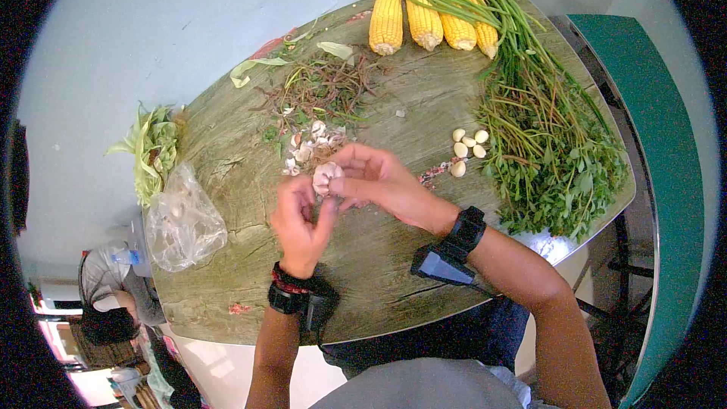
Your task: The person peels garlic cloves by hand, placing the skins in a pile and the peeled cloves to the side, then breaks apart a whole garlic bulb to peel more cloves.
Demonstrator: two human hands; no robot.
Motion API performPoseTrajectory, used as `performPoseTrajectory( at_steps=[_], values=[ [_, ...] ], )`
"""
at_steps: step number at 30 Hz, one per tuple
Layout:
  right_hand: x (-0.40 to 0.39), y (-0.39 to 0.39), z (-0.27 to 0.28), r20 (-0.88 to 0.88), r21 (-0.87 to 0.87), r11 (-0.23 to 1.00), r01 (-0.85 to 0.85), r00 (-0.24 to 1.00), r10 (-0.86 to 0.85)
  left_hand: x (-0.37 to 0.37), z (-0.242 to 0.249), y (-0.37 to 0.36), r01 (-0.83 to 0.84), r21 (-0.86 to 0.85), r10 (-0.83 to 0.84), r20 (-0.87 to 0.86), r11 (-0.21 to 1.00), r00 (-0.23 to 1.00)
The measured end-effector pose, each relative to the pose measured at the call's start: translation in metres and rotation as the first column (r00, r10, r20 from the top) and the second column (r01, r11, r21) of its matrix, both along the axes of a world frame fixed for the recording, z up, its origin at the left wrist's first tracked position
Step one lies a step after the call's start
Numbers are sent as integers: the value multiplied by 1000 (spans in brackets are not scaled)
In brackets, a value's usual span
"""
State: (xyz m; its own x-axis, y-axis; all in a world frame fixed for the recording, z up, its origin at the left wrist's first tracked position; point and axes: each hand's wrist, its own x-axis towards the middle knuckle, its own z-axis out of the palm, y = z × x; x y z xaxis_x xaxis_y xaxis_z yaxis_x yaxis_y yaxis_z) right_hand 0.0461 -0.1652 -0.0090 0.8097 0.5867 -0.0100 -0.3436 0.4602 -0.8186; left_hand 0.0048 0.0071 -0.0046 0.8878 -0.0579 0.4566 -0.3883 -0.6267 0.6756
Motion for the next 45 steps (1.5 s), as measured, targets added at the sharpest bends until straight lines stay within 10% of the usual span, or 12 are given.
performPoseTrajectory(
  at_steps=[32,38,45],
  values=[
    [-11,6,3,495,-476,849,230,868,43,-2,-8,-12,35,265,-18,-66,964,998],
    [-14,9,0,436,-407,891,199,900,-1,-4,-17,-14,20,129,4,-177,991,984],
    [-14,7,3,314,-325,932,158,948,-51,-8,-9,-11,101,-540,-275,-253,836,928]
  ],
)
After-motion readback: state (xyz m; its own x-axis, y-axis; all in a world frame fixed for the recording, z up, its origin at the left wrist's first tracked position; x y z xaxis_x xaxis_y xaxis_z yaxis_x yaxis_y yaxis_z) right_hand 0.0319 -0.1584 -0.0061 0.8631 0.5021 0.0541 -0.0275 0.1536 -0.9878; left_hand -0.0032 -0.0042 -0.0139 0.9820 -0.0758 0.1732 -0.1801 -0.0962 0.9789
